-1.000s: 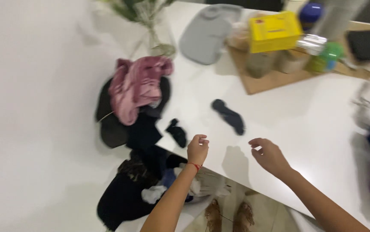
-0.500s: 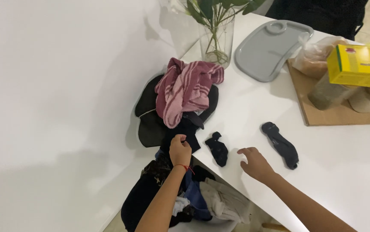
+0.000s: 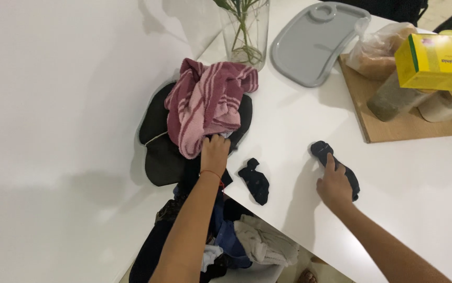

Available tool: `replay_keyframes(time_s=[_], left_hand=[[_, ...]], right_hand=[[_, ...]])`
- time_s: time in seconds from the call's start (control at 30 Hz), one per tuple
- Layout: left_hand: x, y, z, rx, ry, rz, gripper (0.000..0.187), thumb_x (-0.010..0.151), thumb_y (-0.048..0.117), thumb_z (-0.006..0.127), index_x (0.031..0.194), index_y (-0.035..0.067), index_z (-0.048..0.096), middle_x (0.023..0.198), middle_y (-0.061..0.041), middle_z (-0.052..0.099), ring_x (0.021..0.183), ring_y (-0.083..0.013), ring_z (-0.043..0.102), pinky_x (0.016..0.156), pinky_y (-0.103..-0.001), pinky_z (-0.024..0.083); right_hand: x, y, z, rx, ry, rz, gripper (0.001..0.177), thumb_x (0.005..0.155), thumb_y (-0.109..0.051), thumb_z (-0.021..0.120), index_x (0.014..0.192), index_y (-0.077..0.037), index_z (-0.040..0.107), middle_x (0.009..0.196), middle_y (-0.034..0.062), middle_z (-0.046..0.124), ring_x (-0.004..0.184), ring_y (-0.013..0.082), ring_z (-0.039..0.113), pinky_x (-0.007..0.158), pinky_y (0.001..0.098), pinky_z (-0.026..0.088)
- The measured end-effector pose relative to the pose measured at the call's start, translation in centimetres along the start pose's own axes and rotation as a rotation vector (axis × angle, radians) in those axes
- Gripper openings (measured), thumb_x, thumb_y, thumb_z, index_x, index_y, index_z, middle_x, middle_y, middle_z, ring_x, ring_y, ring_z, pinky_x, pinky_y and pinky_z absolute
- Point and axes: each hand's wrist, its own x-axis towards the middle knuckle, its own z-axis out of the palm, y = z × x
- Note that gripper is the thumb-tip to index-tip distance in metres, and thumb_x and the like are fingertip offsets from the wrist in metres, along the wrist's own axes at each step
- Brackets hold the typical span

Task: The person folds various garments on a white table, including socks, a patterned top, a blue shirt, a black top, a bra, and a black t-shirt. Each item is folded and placed into a growing stack on the right side of the table.

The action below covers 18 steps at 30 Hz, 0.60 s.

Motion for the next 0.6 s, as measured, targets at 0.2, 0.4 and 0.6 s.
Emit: replay_keyframes(time_s=[0.2,0.4,0.6], left_hand=[[4.8,-1.4,-6.2,-0.850,0.438,-0.337,0.021,0.109,0.026,0.052,0.118,0.012,0.064,0.108,-0.010,0.069,0.102,-0.0305,0.068,0.084,-0.039,0.054],[9.4,3.2,-15.8,-1.349,0.506,-0.518,0.029,0.108,0.035,0.056,0.110,0.008,0.065,0.097,-0.014,0.068,0.095,-0.0331,0.068,0.082,-0.043,0.054],[8.1,10.7,-14.5,-1.596,0.000,-0.621,0.031,0.105,0.040,0.058,0.094,0.011,0.063,0.080,-0.006,0.063,0.080,-0.0213,0.062,0.069,-0.040,0.052]], right_hand=[[5.1,6.5,3.8,-0.121,-0.056,-0.085,0.068,0.096,-0.017,0.062,0.158,-0.010,0.033,0.127,0.0277,0.064,0.109,0.0405,0.075,0.084,0.0512,0.066],[7.2,8.4,3.0,0.695,0.044,0.066,0.031,0.097,-0.013,0.056,0.124,-0.013,0.072,0.091,0.0247,0.071,0.078,0.0352,0.075,0.073,0.0484,0.063],[2.4,6.5,-7.9,1.641,0.209,0.081,0.019,0.098,-0.010,0.047,0.111,-0.005,0.060,0.083,0.0074,0.048,0.066,0.0160,0.055,0.075,0.0399,0.068]])
